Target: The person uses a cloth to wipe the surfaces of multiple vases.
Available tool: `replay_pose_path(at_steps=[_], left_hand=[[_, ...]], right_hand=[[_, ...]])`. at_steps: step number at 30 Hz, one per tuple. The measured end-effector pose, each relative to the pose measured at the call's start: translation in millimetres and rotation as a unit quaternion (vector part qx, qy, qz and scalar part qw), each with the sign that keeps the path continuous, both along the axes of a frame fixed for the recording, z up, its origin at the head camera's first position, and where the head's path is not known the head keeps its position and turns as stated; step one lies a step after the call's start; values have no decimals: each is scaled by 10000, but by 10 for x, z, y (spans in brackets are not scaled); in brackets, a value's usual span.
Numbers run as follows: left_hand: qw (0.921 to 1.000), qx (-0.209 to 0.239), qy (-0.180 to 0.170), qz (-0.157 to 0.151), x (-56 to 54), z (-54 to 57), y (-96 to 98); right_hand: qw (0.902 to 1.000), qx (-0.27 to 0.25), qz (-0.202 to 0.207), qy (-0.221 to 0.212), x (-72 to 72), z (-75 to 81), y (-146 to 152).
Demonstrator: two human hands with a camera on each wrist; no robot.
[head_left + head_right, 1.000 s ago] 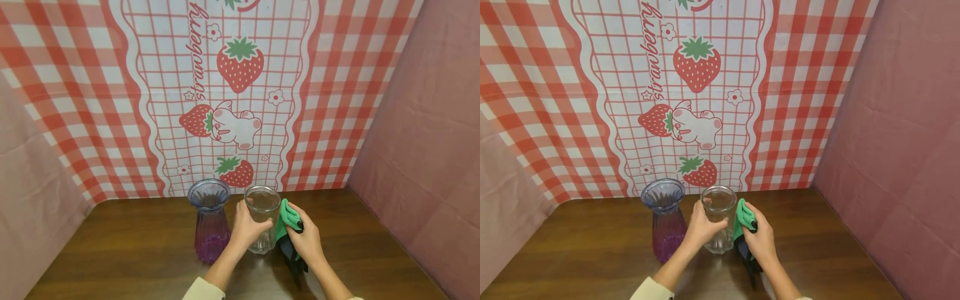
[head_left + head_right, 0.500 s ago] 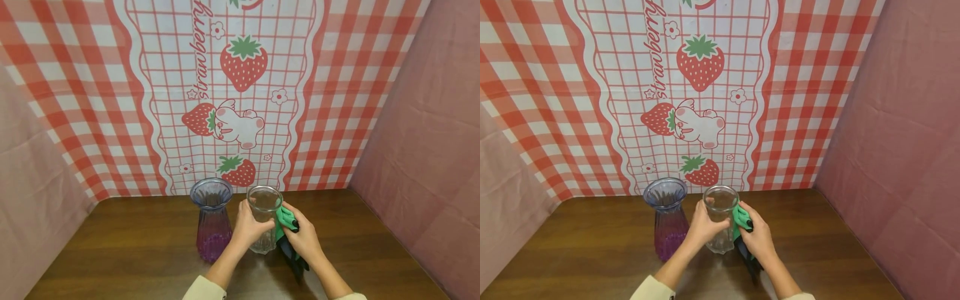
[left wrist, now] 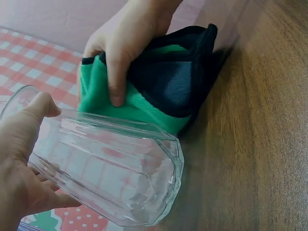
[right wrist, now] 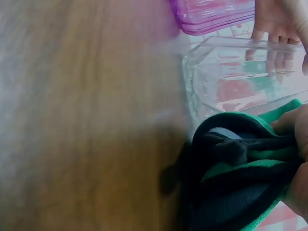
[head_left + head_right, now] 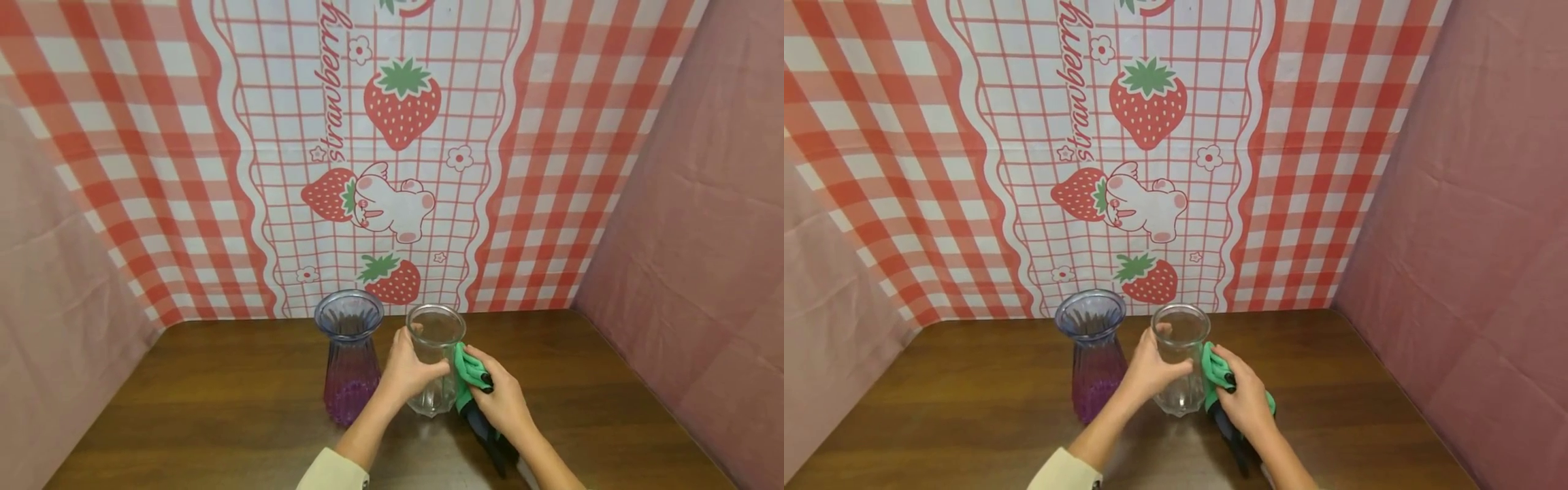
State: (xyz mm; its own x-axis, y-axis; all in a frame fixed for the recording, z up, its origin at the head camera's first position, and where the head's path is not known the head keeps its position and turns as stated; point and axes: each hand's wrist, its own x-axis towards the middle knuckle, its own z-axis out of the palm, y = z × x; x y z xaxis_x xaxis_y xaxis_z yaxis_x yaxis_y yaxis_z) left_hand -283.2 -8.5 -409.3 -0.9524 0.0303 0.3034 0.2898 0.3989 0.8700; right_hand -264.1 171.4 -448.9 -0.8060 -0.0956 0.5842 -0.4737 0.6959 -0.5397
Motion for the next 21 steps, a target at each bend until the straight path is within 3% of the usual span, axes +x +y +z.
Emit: replay_pose_path(at_steps=[5, 9, 18, 21], left_hand=[[9996, 77, -102, -261, -7, 3, -13], [9987, 185, -92, -465, -7, 17, -28], [9974, 184, 60, -690, -19, 32, -41], [9976, 169, -75, -665, -16, 26, -42]], right_hand=[[9980, -235, -88, 581, -5, 102, -24], [9956, -498, -42, 798, -4, 189, -72], [9987, -367, -18, 348, 8, 179, -102], [9992, -272, 28, 286, 5, 125, -94]])
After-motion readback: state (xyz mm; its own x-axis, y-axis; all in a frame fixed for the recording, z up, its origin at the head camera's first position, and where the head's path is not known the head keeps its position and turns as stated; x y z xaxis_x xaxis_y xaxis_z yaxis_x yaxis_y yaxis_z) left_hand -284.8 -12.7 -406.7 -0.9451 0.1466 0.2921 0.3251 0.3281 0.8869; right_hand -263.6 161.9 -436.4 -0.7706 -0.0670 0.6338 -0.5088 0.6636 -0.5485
